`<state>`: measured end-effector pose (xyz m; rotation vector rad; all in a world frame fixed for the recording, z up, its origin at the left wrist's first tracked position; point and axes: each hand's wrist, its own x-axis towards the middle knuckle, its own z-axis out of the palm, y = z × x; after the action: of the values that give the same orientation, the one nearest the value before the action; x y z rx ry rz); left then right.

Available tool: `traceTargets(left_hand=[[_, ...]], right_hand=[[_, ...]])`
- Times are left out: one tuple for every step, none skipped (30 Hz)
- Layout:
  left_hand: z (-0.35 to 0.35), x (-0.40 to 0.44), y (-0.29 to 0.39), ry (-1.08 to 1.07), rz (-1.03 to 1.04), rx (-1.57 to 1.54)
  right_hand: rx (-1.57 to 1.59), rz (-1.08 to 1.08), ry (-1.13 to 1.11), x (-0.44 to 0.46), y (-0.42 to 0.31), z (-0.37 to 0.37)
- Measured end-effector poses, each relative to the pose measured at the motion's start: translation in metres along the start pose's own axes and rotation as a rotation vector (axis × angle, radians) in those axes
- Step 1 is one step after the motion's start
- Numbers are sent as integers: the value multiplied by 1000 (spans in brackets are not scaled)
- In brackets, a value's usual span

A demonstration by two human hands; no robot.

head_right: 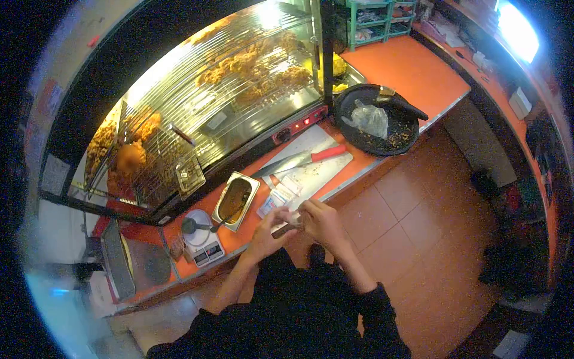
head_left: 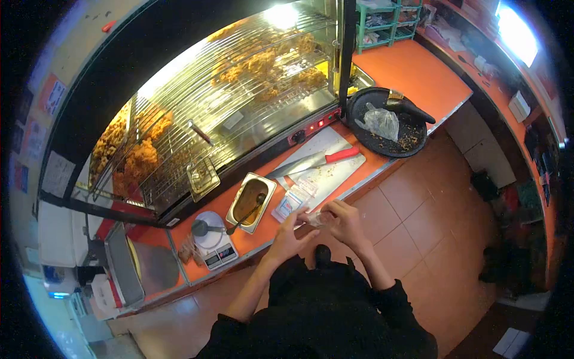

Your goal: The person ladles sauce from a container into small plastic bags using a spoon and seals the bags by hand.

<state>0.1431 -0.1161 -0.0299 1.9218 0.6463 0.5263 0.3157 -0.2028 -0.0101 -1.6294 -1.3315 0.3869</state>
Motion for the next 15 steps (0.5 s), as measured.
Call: traceTargets(left_hand=[[-3, -4, -4, 54, 48, 93], [-3, -10, -9, 120, 19, 137], [-5, -11, -2, 131, 16, 131], [-9, -11, 12, 219, 135, 410], [-13, -14, 23, 304, 250, 692], [-13, -18, 29, 314, 242, 692], [-9, -22, 35, 318, 232, 637], [-6, -26, 38, 323, 221, 582], [-2, -32, 30, 335, 210, 584], [1, -39, 19, 368, 181, 470], [3, -45, 8, 400, 154, 356], [0, -50, 10, 415, 146, 360], [-4, -55, 13, 434, 101, 316], [-7, -62, 14, 455, 51, 271], [-10, -69, 13, 473, 30, 276]], right_hand=[[-3, -4, -11, -2, -2, 0], [-7, 7, 31, -3, -5, 2], [-11, 17, 74, -3, -8, 3], [-14, 10, 63, -4, -12, 5], [-29, 4, 43, -6, -18, 9], [-42, -1, 23, -8, -23, 14], [-39, -7, 11, -10, -27, 20], [-29, -8, -22, -13, -31, 27], [-18, -10, -56, -14, -35, 33], [-16, -4, -36, -15, -41, 39], [-12, -13, -49, -15, -43, 43], [18, 16, -77, -15, -43, 47], [49, 46, -107, -16, -43, 52], [56, 39, -128, -16, -42, 57], [15, 47, -176, -14, -40, 61]])
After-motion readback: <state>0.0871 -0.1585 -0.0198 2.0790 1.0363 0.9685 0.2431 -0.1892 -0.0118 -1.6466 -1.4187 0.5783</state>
